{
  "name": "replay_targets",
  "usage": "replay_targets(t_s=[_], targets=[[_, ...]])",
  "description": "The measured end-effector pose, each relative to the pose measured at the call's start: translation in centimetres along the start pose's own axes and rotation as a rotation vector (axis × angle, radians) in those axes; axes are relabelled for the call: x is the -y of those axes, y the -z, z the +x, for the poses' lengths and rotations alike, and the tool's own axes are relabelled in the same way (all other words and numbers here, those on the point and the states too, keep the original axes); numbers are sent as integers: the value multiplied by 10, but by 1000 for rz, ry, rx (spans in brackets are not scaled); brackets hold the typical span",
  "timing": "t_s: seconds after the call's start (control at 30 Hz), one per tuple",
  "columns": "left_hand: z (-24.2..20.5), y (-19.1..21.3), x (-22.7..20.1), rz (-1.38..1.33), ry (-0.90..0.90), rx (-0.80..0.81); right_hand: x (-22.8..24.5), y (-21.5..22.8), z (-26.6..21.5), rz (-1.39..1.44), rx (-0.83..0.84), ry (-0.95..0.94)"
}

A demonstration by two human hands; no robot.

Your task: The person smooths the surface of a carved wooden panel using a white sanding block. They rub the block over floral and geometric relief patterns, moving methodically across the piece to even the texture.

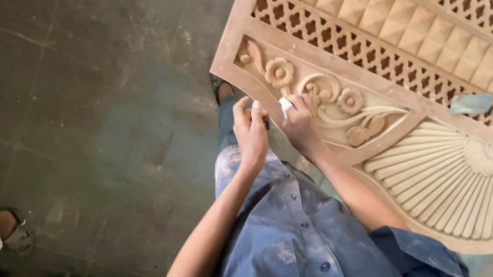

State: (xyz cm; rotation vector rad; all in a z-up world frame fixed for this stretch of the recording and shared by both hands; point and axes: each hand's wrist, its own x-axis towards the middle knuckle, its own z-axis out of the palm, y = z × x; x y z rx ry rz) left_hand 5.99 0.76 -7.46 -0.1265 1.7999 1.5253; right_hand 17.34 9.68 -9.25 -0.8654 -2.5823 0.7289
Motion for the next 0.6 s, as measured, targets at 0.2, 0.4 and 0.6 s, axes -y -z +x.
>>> replay_targets(t_s=[0.2,0.4,0.6], targets=[[2,-3,-3,29,-1,-8,4,4,4,-71,98,-44],[-9,-2,7,5,-21,8,10,14,-5,-31,128,-53],[-5,7,4,64,-89,-18,18,3,13,-50,110,-93]])
